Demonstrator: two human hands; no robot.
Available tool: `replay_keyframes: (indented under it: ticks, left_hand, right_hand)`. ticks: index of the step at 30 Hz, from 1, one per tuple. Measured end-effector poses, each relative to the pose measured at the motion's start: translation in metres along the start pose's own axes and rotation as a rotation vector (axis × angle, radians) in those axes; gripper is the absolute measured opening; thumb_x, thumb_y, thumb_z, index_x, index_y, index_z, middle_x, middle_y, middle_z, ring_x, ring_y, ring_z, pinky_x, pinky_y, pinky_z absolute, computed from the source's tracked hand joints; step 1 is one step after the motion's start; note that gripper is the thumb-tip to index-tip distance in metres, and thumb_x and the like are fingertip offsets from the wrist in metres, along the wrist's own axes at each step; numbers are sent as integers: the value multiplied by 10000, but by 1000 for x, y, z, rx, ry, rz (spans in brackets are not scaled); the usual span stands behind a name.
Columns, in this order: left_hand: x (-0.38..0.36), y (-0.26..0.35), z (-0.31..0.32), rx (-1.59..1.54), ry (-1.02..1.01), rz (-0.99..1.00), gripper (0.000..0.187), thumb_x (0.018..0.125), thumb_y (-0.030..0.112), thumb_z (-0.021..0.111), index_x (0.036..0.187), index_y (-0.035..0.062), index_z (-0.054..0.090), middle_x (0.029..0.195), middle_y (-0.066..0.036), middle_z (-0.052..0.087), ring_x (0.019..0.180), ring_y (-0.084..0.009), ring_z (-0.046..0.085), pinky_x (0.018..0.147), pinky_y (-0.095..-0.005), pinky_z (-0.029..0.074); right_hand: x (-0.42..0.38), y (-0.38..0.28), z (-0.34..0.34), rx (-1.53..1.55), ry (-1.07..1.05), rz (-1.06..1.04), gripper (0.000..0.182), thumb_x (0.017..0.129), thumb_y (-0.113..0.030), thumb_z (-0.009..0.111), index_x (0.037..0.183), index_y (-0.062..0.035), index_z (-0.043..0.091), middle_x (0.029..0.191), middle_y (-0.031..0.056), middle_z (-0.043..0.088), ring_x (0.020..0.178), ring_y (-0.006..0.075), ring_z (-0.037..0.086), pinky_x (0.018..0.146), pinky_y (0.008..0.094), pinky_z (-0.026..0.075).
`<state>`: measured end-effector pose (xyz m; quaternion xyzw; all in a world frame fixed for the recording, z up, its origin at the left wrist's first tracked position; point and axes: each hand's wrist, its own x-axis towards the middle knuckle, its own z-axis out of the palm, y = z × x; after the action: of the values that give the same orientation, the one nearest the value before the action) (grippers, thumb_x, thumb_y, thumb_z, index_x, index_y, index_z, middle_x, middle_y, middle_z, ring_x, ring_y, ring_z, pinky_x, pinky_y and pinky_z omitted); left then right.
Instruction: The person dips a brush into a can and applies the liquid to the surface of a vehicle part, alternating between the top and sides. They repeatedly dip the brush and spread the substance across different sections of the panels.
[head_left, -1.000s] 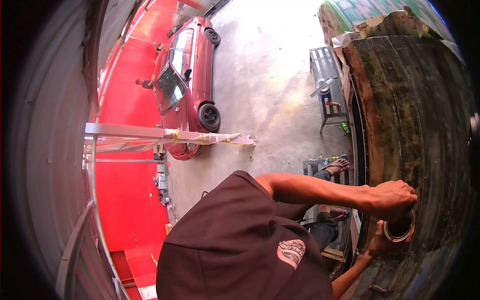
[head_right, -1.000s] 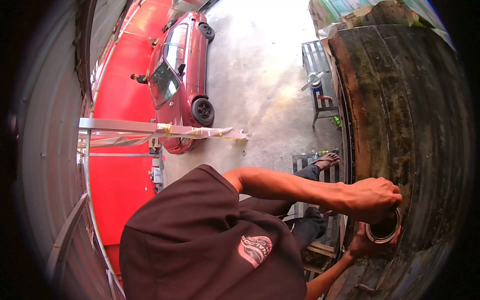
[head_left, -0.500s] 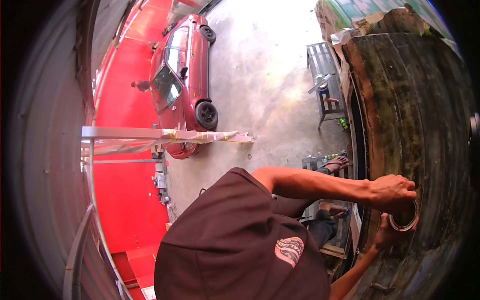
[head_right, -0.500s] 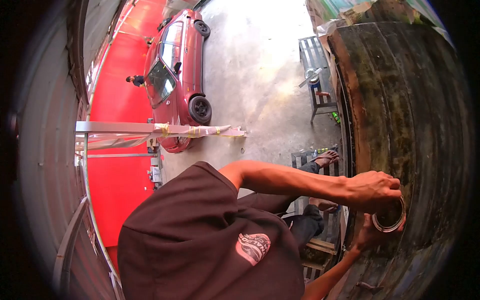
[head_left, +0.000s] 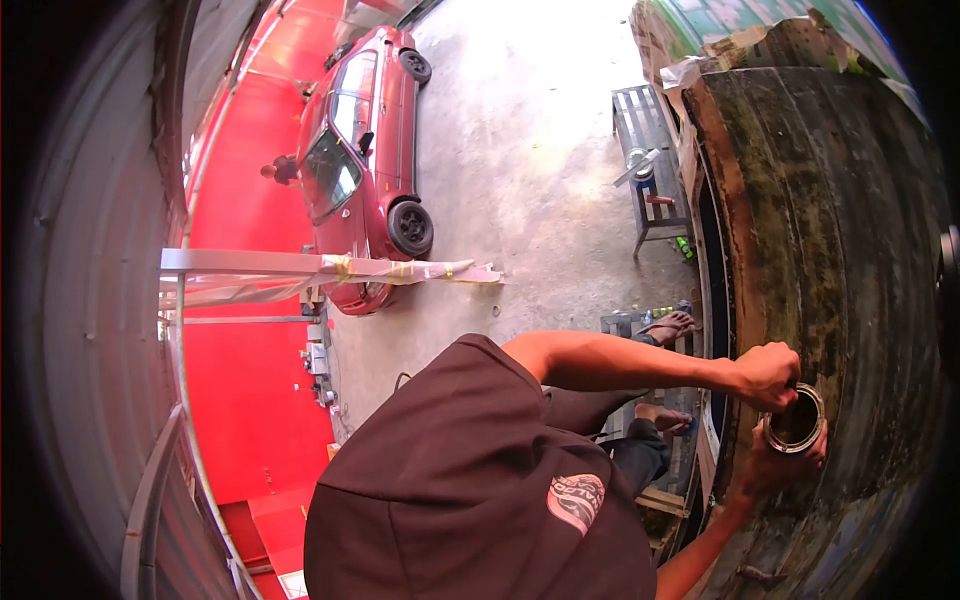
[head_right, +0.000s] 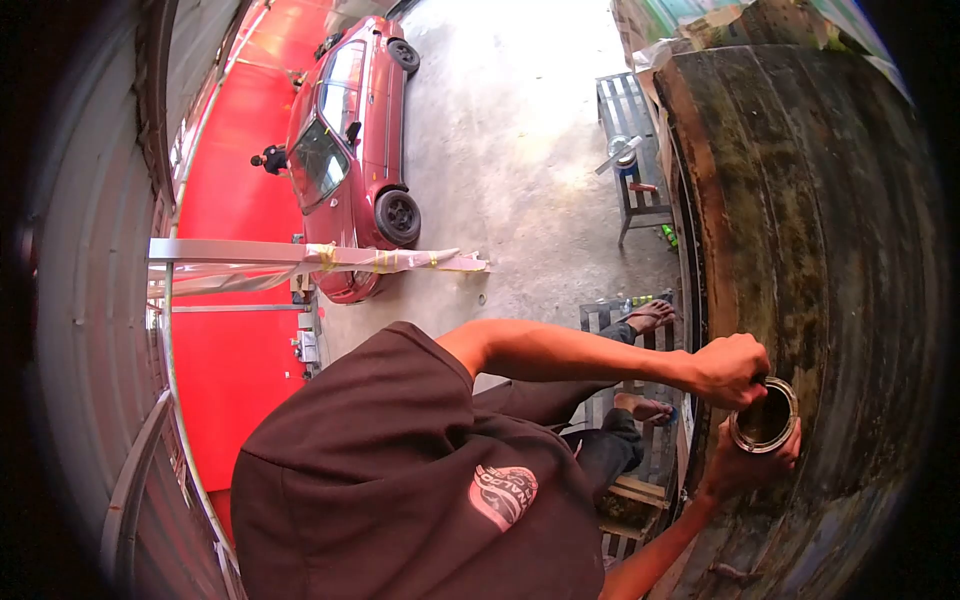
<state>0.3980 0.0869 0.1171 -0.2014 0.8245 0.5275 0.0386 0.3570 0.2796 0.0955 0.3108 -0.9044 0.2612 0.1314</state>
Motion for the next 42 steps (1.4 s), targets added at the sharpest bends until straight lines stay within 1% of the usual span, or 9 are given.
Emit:
replay_keyframes:
  ticks: [5,8,12,17,25,28,32,35,42]
  left_hand:
    - [4,-9,1,-221,71,45,235,804,201,754,857,-28,753,743,-250,683,697,-377,712,638,-434,554]
    - [5,-3,-9,-173,119,52,276,833,227,760,923,-34,771,746,-222,712,654,-190,696,634,-366,553]
    - [12,-1,-31,-178,33,23,239,943,183,737,1022,-41,767,856,-130,778,769,-94,684,666,-289,541]
    - [22,15,-58,-397,53,-37,214,1033,209,651,1039,7,721,741,61,595,596,-1,454,504,-191,329]
    - [44,-27,-40,-423,117,-120,220,1036,209,649,1066,-4,694,745,-16,657,505,-63,553,440,-227,407]
    - [55,-64,-2,-307,274,35,198,1038,174,649,1086,-15,681,856,-70,734,638,-122,667,588,-268,532]
    - [42,-60,5,-142,544,260,140,1023,115,648,1090,-6,669,892,-80,740,741,-139,708,668,-284,565]
    - [25,-60,7,265,490,428,137,993,106,688,1080,2,665,903,-103,739,785,-140,714,694,-300,565]
    - [46,-43,23,316,453,421,136,956,120,726,1053,24,734,984,-121,740,854,-262,730,755,-347,570]
  right_hand:
    - [3,7,-9,32,64,-33,852,670,-381,886,1369,-42,537,1290,166,614,1191,371,596,1020,513,453]
    - [3,7,-12,155,92,1,903,593,-312,918,1360,-48,521,1277,168,606,1200,374,579,1049,502,438]
    - [-1,15,-19,106,52,139,960,546,-285,941,1374,-67,508,1305,134,601,1227,360,558,1055,493,421]
    - [-9,34,-27,50,49,332,987,522,-255,964,1390,-96,521,1303,133,589,1221,348,550,1044,484,427]
    - [-58,67,-54,73,170,529,956,512,-158,946,1365,-71,522,1281,134,591,1212,341,555,1054,464,423]
    - [-74,81,-60,111,242,582,974,532,-213,961,1384,-74,511,1271,135,575,1191,349,552,1040,480,422]
    - [-89,80,-76,47,258,664,995,543,-196,970,1402,-56,487,1296,133,558,1203,321,557,1055,455,435]
    - [-98,86,-77,93,288,672,1010,546,-214,974,1408,-45,476,1316,138,547,1215,322,558,1064,454,437]
    - [-119,89,-85,114,348,661,965,557,-277,972,1373,-54,507,1279,132,573,1210,327,565,1049,463,441]
